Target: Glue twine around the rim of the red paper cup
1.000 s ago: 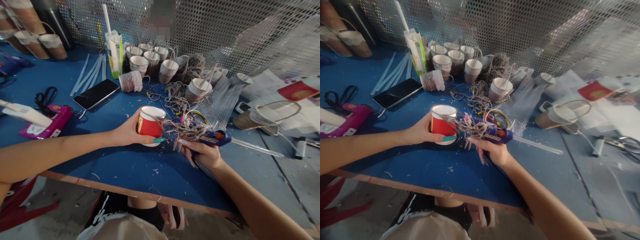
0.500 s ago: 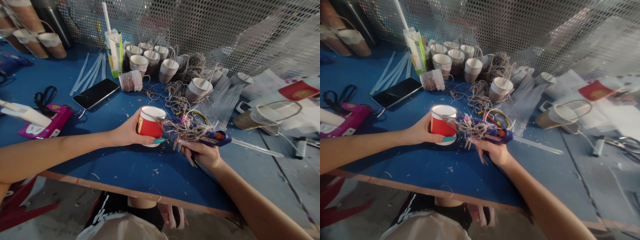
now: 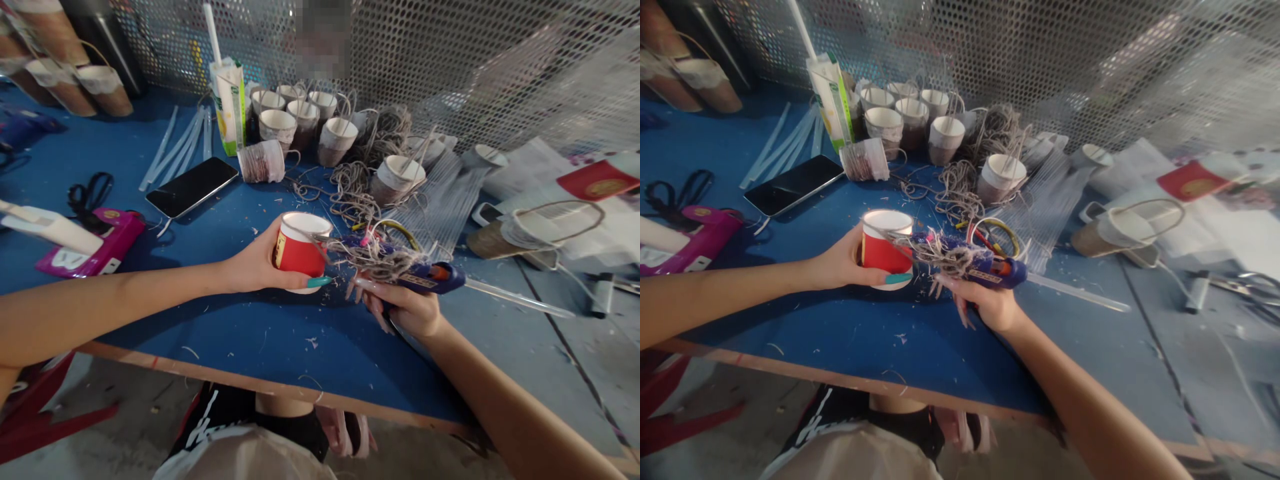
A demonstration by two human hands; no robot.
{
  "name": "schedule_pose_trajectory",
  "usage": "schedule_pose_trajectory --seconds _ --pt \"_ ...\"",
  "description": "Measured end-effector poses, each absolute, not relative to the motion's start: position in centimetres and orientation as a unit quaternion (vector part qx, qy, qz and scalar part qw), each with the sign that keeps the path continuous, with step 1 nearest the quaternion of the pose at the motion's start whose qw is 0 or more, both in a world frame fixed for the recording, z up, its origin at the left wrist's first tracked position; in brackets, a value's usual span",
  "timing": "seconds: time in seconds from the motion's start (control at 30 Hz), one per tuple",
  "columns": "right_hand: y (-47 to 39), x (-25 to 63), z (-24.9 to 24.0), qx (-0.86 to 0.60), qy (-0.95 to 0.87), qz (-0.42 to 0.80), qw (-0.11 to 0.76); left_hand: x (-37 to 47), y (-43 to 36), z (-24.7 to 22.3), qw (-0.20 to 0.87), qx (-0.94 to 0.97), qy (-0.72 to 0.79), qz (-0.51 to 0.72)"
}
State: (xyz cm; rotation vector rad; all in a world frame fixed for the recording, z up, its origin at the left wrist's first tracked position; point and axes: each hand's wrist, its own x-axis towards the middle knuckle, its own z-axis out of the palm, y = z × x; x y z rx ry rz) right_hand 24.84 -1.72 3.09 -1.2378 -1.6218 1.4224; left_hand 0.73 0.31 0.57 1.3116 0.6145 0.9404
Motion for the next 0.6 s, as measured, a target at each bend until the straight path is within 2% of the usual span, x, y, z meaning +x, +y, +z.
schedule_pose_trajectory --seconds 0.37,0.5,0.6 --pt "-2.15 25.35 2.98 -0.483 -0.585 0.575 0.307 0.52 0.49 0.32 0.650 0.582 0.281 0.400" --pt "-2.45 25.20 3.23 -0.483 -0.541 0.581 0.369 0.55 0.52 0.47 0.655 0.574 0.268 0.412" --pt "-2.40 25.10 3.39 -0.478 -0.545 0.578 0.375 0.49 0.53 0.45 0.653 0.577 0.276 0.407"
